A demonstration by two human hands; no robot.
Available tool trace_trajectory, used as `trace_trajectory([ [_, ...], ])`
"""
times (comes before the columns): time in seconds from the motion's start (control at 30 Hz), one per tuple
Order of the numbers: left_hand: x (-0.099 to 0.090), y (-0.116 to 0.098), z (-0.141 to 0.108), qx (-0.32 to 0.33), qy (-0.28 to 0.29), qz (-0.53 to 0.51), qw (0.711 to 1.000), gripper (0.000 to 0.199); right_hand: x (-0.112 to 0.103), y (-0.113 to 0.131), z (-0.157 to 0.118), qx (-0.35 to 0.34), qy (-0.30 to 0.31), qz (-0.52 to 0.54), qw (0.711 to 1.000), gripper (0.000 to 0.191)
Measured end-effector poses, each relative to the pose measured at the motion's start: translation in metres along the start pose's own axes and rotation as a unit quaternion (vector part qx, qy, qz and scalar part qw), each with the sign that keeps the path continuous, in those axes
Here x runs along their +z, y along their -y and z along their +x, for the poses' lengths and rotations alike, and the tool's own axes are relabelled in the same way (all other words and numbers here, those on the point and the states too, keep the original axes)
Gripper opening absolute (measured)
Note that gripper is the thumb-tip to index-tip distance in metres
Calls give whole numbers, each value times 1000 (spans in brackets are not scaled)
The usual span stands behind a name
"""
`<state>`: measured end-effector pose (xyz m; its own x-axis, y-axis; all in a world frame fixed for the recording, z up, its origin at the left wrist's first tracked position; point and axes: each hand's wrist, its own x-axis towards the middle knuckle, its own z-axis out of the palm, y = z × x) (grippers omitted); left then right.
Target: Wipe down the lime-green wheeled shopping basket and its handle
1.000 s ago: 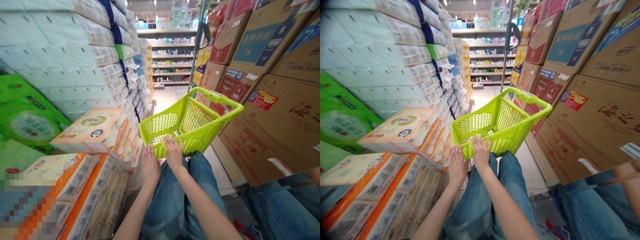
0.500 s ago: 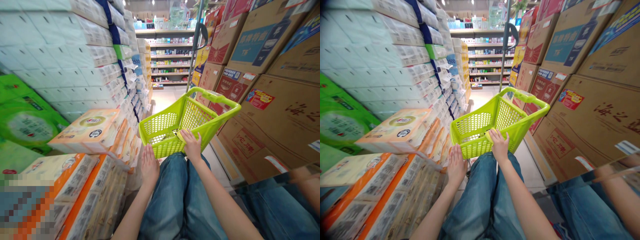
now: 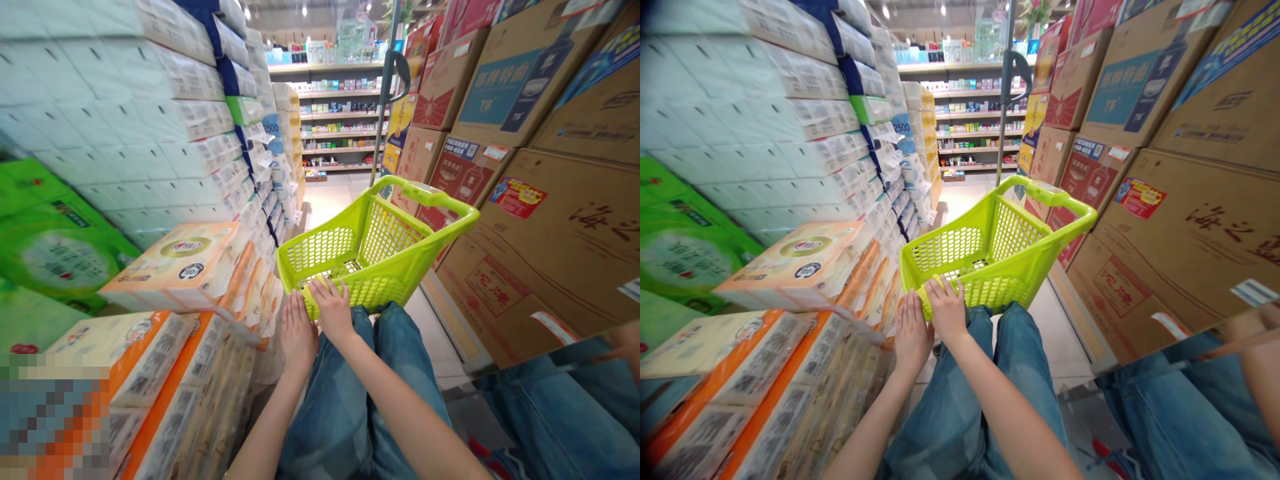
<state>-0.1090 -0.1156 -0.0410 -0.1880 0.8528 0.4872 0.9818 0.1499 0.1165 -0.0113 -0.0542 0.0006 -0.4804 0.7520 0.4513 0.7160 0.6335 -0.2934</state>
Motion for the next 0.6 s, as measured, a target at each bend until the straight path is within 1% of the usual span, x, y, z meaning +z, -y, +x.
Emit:
trace_trajectory([
  [0.07, -3, -1, -1, 2, 0, -6, 1000, 78, -10, -17, 0, -22, 3, -8, 1000, 54],
  [0.1, -5, -1, -1, 2, -2, -9, 1000, 78, -15, -28, 0, -21, -1, -13, 1000, 56],
  [0.2, -7, -2, -3, 3, -5, -16, 1000, 79, -32, -62, -1, 31, -35, -37, 998, 63],
  [0.27, -8, -2, 0, 3, -2, -23, 1000, 77, -41, -79, -2, 65, -58, -57, 995, 66],
  [0.37, -17, -3, 10, -14, 23, -64, 998, 73, -45, -87, -2, 84, -67, -68, 992, 66],
  [0.43, -34, -8, 10, -25, 60, -132, 989, 73, -44, -84, -1, 93, -67, -62, 991, 66],
  [0.47, -47, -13, 4, -8, 91, -187, 978, 73, -43, -82, -1, 97, -67, -60, 991, 66],
  [0.5, -63, -19, -7, 26, 132, -259, 957, 72, -42, -80, 0, 100, -67, -60, 991, 66],
  [0.53, -80, -26, -24, 63, 180, -344, 919, 68, -41, -78, 0, 101, -68, -61, 991, 66],
  [0.57, -99, -34, -46, 94, 232, -437, 864, 63, -40, -77, 0, 102, -69, -62, 990, 66],
  [0.6, -117, -41, -72, 92, 264, -521, 807, 55, -40, -77, 0, 103, -70, -61, 990, 66],
])
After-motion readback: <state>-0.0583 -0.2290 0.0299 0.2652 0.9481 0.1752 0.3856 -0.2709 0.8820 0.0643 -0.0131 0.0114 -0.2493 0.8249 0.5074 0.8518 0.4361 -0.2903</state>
